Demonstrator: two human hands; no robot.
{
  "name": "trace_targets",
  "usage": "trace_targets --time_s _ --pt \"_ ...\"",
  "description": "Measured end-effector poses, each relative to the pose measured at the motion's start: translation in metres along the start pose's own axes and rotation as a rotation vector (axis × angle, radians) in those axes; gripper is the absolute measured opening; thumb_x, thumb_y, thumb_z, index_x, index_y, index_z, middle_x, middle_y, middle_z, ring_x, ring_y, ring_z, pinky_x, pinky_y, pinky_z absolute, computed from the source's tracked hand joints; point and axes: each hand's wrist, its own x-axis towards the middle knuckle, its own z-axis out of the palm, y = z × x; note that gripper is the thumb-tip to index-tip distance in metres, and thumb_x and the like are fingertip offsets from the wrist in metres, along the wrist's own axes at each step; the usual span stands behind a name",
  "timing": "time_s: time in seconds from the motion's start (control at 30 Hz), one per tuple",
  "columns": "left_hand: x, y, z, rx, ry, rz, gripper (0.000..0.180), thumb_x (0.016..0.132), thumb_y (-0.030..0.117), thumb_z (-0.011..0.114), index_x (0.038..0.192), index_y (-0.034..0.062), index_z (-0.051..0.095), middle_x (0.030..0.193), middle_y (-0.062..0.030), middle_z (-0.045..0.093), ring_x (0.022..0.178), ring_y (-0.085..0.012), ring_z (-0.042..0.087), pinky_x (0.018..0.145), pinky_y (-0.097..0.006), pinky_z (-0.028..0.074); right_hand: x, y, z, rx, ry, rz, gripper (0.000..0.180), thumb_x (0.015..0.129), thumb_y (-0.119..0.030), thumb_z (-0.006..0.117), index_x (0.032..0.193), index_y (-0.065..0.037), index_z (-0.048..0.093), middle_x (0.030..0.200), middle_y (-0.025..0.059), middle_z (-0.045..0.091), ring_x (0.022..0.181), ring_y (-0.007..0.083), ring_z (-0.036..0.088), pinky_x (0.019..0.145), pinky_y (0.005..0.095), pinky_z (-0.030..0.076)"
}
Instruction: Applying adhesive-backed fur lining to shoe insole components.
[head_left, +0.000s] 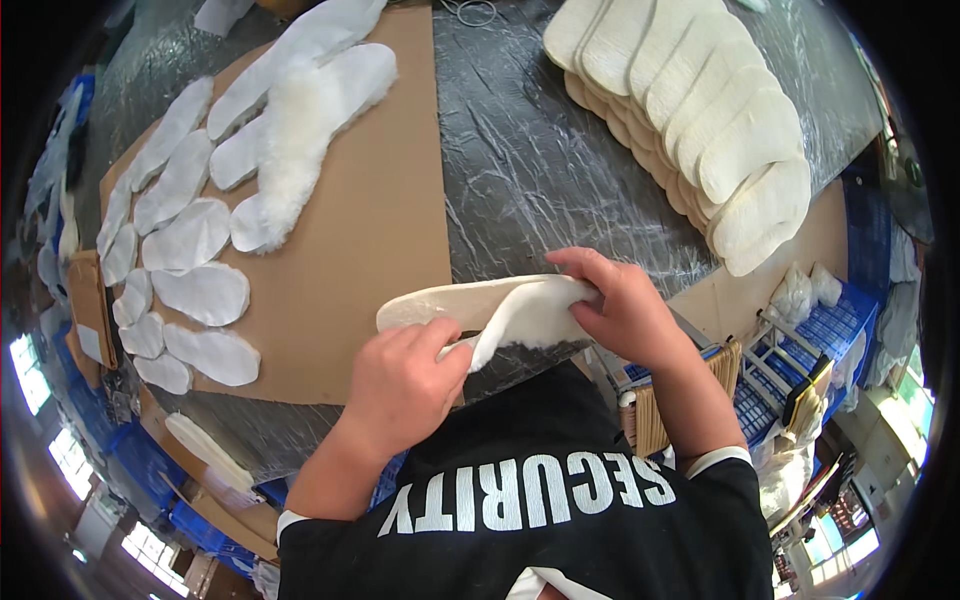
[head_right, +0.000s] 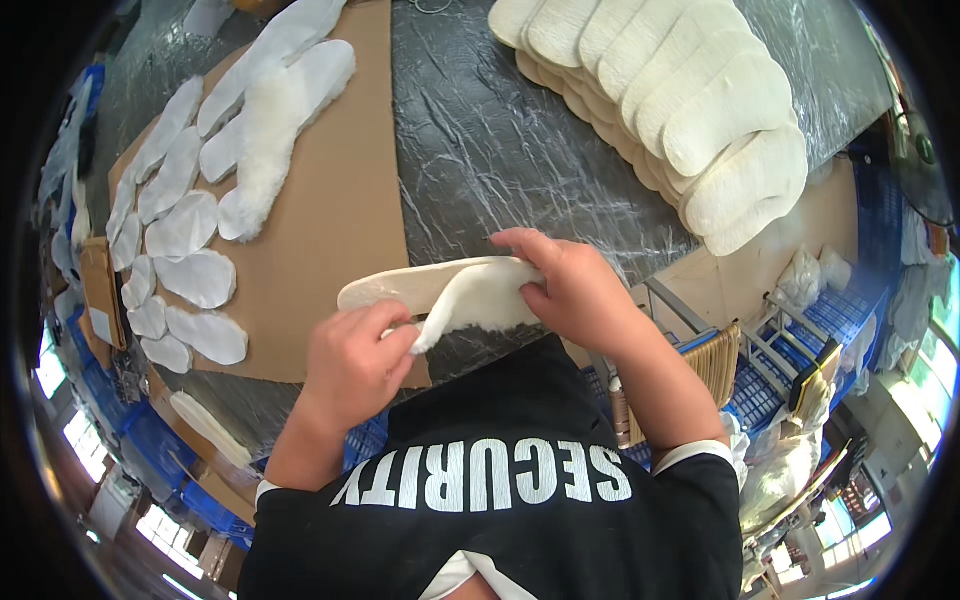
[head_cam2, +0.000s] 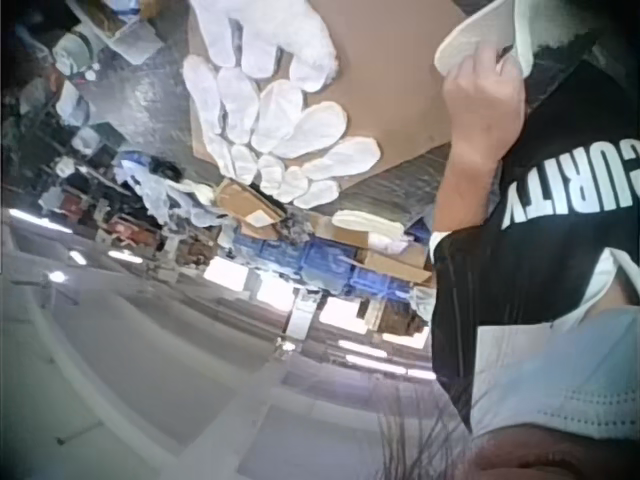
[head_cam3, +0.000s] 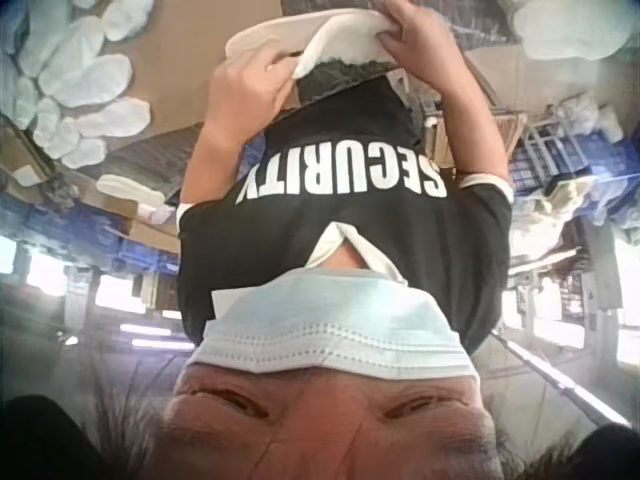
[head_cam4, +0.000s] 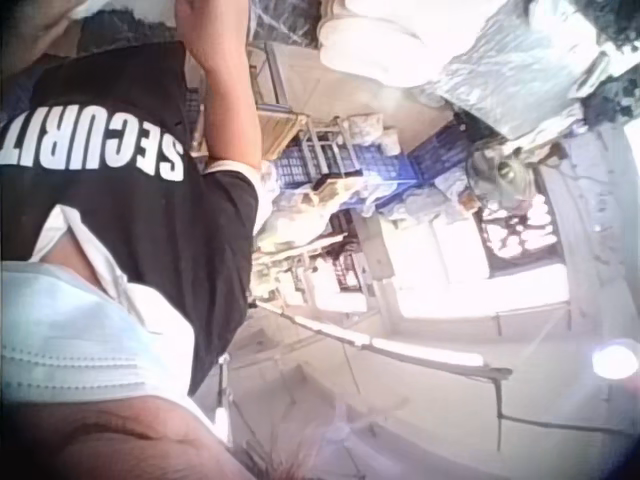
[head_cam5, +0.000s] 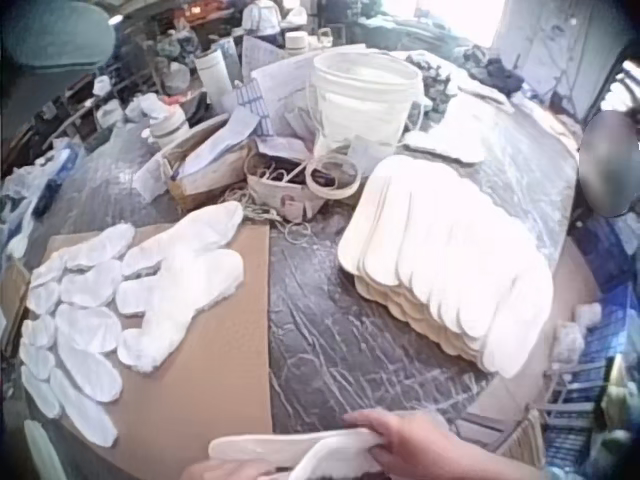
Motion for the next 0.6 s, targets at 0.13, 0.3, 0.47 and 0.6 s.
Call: trace_targets --time_s 0.13,0.3,0.47,0.6 --pt "0.004 0.010 -0.004 -0.005 0.006 0.039 0.022 0.059 0.002 0.072 0.079 0.0052 0.064 0.100 -0.0053 0.066 0.084 -0.0250 0.061 0.058 -0.036 0.048 -0.008 0.003 0.004 -0.137 0.227 -0.182 0.049 0.072 0.001 0.066 0.120 -0.008 0.059 0.091 0.0150 0.067 0.083 0.0352 0.065 0.072 0.0414 0.052" --pt "0.011 0.012 -0.012 0.124 0.178 0.222 0.014 0.060 0.005 0.068 0.074 0.0042 0.062 0.106 -0.0067 0.069 0.085 -0.0229 0.064 0.067 -0.036 0.049 -0.001 0.006 -0.013 0.247 -0.054 -0.247 0.038 0.085 -0.016 0.068 0.119 -0.004 0.058 0.089 0.0126 0.068 0.080 0.0285 0.066 0.070 0.0380 0.051" --pt "0.012 0.023 -0.022 0.183 0.085 0.295 0.013 0.065 0.007 0.068 0.077 0.0043 0.064 0.099 -0.0067 0.069 0.084 -0.0216 0.064 0.080 -0.042 0.047 0.025 0.004 0.002 0.459 -0.270 0.232 0.040 0.092 -0.036 0.062 0.105 0.001 0.066 0.080 0.0101 0.068 0.076 0.0177 0.066 0.067 0.0326 0.053" --pt "0.007 0.026 -0.019 0.175 -0.013 0.311 0.014 0.075 0.013 0.065 0.084 0.0040 0.063 0.090 -0.0073 0.064 0.077 -0.0204 0.061 0.073 -0.043 0.049 0.035 -0.008 0.019 -0.039 -0.358 0.141 0.027 0.083 -0.022 0.065 0.103 -0.004 0.069 0.080 0.0138 0.070 0.076 0.0258 0.069 0.069 0.0383 0.054"
